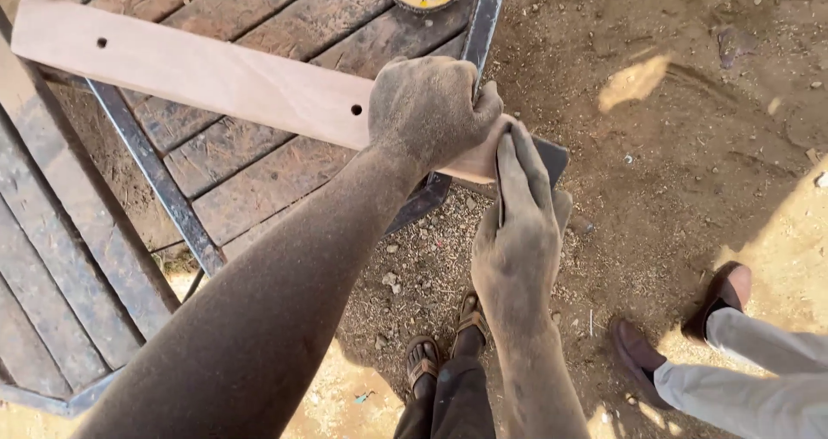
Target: Sanding the edges and surfaces of a wooden beam using sandpaper and an angle grinder for a smooth finish.
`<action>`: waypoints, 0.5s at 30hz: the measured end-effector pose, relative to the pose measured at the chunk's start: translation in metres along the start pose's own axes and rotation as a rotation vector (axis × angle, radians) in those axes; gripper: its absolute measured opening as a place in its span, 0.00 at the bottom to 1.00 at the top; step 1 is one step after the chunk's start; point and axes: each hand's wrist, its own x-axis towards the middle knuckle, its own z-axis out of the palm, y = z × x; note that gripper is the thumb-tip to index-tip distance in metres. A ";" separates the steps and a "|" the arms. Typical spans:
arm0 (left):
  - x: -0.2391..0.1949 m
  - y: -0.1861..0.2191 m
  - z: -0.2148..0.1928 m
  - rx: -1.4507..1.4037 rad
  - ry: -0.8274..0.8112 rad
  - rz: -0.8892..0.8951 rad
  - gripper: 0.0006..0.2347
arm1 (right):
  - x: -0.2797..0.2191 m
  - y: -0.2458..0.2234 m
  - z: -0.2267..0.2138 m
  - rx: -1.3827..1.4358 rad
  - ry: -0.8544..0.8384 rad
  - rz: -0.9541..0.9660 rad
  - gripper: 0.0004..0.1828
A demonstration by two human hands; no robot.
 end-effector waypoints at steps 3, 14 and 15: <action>0.000 -0.002 0.008 0.021 0.081 0.042 0.15 | -0.031 -0.009 -0.003 -0.008 -0.093 0.146 0.47; 0.001 0.002 0.001 0.009 0.020 -0.009 0.16 | -0.036 -0.005 -0.004 -0.056 -0.040 0.078 0.45; 0.000 0.003 0.001 0.025 0.006 -0.020 0.16 | -0.035 -0.002 -0.004 -0.083 -0.051 0.068 0.44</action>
